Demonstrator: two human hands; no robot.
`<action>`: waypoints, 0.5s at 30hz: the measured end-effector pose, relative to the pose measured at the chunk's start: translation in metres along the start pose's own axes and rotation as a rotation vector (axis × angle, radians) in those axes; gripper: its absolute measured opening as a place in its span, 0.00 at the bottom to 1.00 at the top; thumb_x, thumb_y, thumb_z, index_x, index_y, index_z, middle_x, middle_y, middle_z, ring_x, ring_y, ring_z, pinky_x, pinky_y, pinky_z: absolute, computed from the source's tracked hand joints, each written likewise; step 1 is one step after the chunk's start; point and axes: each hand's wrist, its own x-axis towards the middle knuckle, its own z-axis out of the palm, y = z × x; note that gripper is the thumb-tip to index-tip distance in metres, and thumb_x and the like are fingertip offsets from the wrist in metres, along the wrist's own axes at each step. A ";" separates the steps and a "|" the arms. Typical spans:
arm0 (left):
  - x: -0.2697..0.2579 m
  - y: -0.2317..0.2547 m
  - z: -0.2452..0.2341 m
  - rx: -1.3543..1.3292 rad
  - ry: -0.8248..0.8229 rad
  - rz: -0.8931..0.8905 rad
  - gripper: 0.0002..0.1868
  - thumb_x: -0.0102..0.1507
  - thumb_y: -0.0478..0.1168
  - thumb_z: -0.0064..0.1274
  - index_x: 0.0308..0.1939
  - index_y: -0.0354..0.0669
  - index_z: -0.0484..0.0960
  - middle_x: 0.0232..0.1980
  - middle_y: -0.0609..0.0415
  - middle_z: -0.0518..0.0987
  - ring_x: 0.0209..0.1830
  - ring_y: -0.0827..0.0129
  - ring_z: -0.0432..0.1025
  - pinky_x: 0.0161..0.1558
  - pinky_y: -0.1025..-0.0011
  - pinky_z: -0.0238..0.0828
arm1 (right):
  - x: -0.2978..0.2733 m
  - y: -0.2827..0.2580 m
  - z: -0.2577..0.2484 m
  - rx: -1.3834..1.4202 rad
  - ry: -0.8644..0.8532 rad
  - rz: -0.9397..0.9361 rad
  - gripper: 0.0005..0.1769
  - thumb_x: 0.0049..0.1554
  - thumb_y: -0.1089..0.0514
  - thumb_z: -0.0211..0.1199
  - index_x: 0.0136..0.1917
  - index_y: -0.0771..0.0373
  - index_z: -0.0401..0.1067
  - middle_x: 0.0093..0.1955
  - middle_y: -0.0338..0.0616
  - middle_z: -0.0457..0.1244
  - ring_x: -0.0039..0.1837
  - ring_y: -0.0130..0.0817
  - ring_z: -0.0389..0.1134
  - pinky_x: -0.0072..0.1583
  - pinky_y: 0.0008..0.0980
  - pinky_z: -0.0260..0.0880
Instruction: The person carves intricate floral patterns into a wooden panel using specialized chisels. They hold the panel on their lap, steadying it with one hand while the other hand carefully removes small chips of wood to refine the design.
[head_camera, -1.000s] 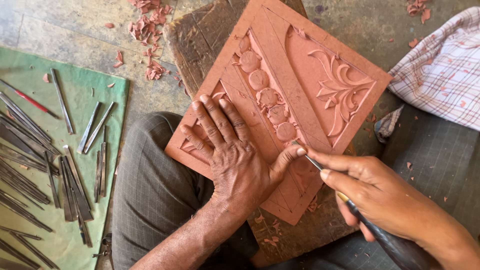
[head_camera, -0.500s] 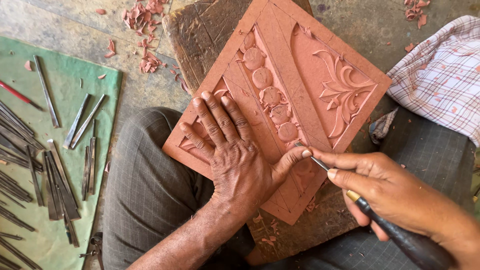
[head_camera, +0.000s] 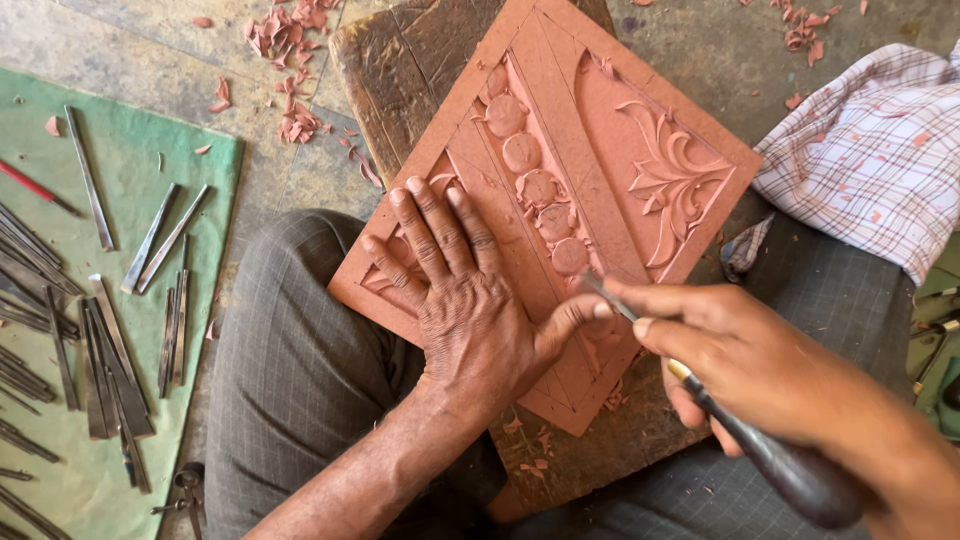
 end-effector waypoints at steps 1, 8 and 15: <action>0.000 -0.001 0.001 -0.004 0.003 0.003 0.80 0.52 0.89 0.37 0.75 0.13 0.36 0.77 0.16 0.25 0.78 0.32 0.12 0.69 0.29 0.04 | -0.006 0.007 -0.002 -0.020 0.076 -0.061 0.31 0.64 0.49 0.52 0.80 0.39 0.58 0.21 0.46 0.62 0.18 0.32 0.58 0.22 0.34 0.65; -0.003 -0.001 0.002 -0.019 -0.002 -0.004 0.82 0.49 0.90 0.38 0.75 0.13 0.37 0.77 0.16 0.25 0.78 0.33 0.12 0.69 0.28 0.05 | 0.008 0.062 0.025 0.195 0.042 -0.222 0.33 0.63 0.54 0.51 0.80 0.42 0.55 0.22 0.43 0.63 0.19 0.27 0.57 0.23 0.29 0.64; 0.000 0.000 0.000 0.002 -0.010 -0.008 0.78 0.52 0.88 0.40 0.74 0.12 0.44 0.77 0.14 0.30 0.78 0.31 0.14 0.68 0.28 0.05 | 0.015 0.069 0.040 0.243 0.048 -0.231 0.32 0.63 0.54 0.51 0.80 0.46 0.62 0.20 0.40 0.60 0.19 0.24 0.56 0.23 0.27 0.62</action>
